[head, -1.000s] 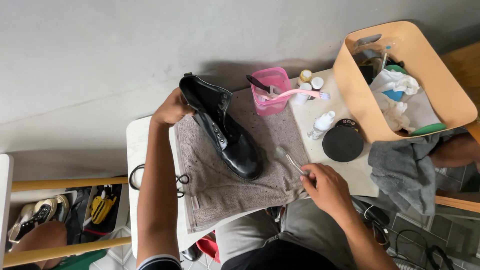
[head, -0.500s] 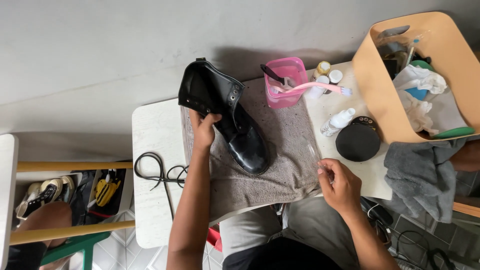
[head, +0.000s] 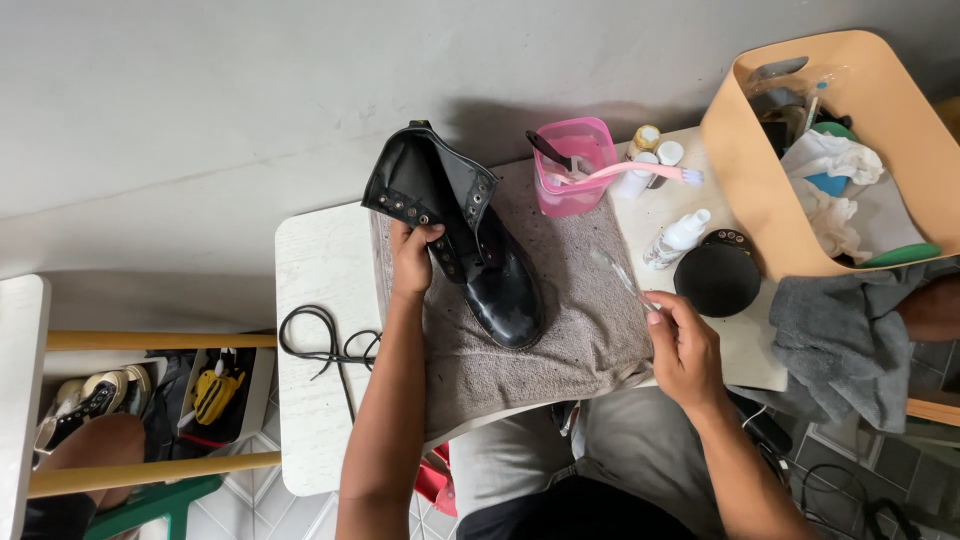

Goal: The person is cleaning a black leather boot by applying a white cleaning substance with a small brush and then wiping it off with a grey cloth.

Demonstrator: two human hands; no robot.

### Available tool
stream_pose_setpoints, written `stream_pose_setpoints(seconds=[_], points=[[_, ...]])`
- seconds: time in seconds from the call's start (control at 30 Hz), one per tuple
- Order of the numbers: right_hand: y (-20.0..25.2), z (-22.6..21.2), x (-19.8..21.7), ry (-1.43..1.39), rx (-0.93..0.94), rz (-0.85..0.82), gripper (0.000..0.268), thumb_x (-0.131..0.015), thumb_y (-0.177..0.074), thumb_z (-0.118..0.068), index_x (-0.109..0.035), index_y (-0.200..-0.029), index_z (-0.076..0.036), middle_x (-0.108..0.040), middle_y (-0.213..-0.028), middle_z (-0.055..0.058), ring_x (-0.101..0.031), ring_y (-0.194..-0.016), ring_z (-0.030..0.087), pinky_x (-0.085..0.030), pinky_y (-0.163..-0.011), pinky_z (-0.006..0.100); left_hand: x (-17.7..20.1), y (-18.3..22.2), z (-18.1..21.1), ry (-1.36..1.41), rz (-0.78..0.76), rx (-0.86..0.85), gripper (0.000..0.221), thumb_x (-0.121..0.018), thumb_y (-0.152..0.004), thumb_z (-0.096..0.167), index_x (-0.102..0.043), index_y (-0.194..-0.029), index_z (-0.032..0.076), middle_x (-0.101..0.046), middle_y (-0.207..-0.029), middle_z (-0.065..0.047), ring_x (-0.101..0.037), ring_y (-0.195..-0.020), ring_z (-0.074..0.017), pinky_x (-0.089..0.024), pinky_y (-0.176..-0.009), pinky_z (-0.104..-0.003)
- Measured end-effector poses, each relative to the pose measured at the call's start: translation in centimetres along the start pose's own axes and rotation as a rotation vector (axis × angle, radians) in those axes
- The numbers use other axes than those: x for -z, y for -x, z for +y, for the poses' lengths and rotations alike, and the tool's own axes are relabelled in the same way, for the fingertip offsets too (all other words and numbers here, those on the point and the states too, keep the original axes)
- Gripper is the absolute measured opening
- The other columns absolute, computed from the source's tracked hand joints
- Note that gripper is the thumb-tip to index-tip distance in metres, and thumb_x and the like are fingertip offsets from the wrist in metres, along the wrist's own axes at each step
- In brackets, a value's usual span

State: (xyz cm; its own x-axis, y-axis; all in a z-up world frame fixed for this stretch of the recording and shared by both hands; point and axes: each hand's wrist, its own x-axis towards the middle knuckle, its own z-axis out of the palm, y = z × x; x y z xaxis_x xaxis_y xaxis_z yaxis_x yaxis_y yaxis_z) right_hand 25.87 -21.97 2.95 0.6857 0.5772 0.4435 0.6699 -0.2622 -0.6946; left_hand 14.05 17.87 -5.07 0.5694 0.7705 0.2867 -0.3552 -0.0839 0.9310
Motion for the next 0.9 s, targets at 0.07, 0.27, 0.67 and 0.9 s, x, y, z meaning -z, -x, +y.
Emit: stream_pose_setpoints(seconds=[0.07,0.27,0.67,0.9], points=[[-2.1,-3.5,0.8,0.004,0.075,0.055,0.027,-0.050,-0.106,-0.012,-0.069,-0.124,-0.007,-0.069,-0.087,0.011,-0.066,-0.074,0.029,-0.054,-0.071,0.038,-0.7,0.3,1.0,-0.044,-0.032,-0.085,0.030,-0.070,-0.074,0.017,-0.073,-0.103,0.009,-0.066,-0.092,-0.003,-0.060,-0.088,-0.0164,-0.050,-0.082,-0.037],[-8.0,-9.2,2.6,0.425,0.302,0.119,0.027,-0.058,-0.106,-0.017,-0.072,-0.129,-0.011,-0.061,-0.086,0.011,-0.067,-0.076,0.033,-0.055,-0.068,0.043,-4.3,2.1,4.4,-0.264,0.129,-0.380,0.081,-0.077,-0.088,0.010,-0.032,-0.155,0.006,-0.043,-0.153,-0.013,-0.040,-0.142,-0.0268,-0.032,-0.116,-0.056],[-17.2,-6.8,-4.5,0.771,0.094,-0.301,0.018,-0.061,-0.094,-0.019,-0.070,-0.103,-0.005,-0.066,-0.083,0.014,-0.073,-0.069,0.037,-0.059,-0.057,0.052,-3.4,2.3,3.9,-0.076,0.146,-0.350,0.049,-0.059,-0.089,-0.002,-0.029,-0.124,0.014,-0.057,-0.096,-0.006,-0.062,-0.077,-0.0158,-0.053,-0.071,-0.033],[-12.1,-13.8,-4.9,0.535,0.420,0.009,0.027,-0.072,-0.088,-0.037,-0.071,-0.099,-0.012,-0.060,-0.090,0.008,-0.067,-0.085,0.033,-0.058,-0.061,0.043,-3.0,2.2,5.3,-0.044,0.145,-0.311,0.047,-0.056,-0.087,-0.004,-0.031,-0.122,0.014,-0.059,-0.089,-0.006,-0.061,-0.075,-0.0155,-0.053,-0.070,-0.035]])
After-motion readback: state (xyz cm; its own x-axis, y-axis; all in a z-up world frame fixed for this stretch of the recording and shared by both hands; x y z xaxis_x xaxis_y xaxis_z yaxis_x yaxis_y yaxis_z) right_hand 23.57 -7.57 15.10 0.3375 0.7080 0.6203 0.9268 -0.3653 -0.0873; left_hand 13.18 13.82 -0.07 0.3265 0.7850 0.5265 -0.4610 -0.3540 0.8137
